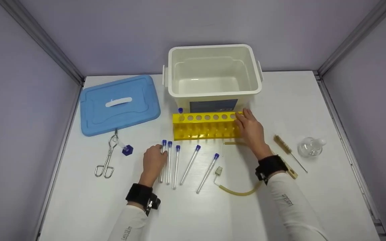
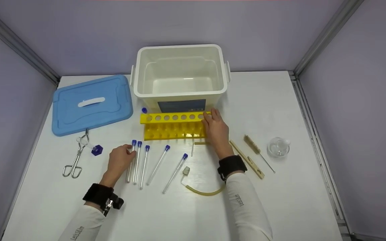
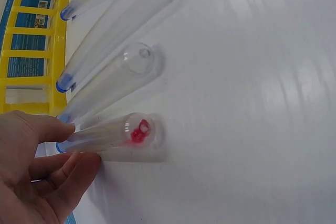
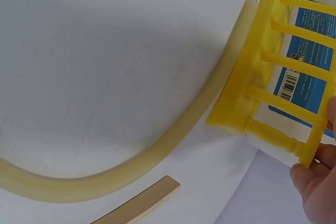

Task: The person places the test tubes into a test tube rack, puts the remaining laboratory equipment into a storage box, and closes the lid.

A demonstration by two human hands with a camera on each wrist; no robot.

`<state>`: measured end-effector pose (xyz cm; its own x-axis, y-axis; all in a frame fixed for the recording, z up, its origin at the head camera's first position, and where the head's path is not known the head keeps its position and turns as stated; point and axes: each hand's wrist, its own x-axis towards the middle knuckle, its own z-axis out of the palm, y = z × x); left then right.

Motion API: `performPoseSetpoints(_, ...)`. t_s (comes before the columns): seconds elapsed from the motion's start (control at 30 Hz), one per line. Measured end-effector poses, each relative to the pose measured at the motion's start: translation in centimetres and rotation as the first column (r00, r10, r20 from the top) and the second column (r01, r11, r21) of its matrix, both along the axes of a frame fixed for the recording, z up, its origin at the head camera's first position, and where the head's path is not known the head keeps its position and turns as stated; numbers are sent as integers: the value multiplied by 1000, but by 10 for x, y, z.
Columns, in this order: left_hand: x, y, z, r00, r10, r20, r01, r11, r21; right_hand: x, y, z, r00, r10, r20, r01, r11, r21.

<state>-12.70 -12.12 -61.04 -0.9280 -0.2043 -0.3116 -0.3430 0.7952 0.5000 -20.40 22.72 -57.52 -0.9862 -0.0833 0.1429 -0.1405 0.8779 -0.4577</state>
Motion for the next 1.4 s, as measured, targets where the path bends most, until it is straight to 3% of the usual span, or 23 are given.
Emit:
performPoseSetpoints(0.53, -1, -5, 3, 999, 29, -21, -28, 999, 46, 1, 0, -2, 1000, 10, 4, -10, 1000, 6)
performPoseSetpoints(0.7, -1, -7, 13, 997, 63, -51, -59, 995, 83, 1, 0, -2, 1000, 15, -19, -14, 1000, 15)
performPoseSetpoints(0.9, -3, -6, 31, 988, 40, -149, -28, 996, 79, 1, 0, -1, 1000, 7, 0, -7, 1000, 2)
performPoseSetpoints(1.07, -4, 1, 52, 965, 35, -259, -12, 996, 92, 1, 1, -1, 1000, 9, -3, -9, 1000, 5)
performPoseSetpoints(1.23, -5, 11, 70, 921, 26, -389, 17, 994, 105, 1, 1, 0, 1000, 11, -8, -11, 1000, -5)
performPoseSetpoints(1.4, -5, 22, 84, 891, 19, -454, 46, 990, 132, 1, 2, 2, 1000, 10, 1, -10, 1000, -8)
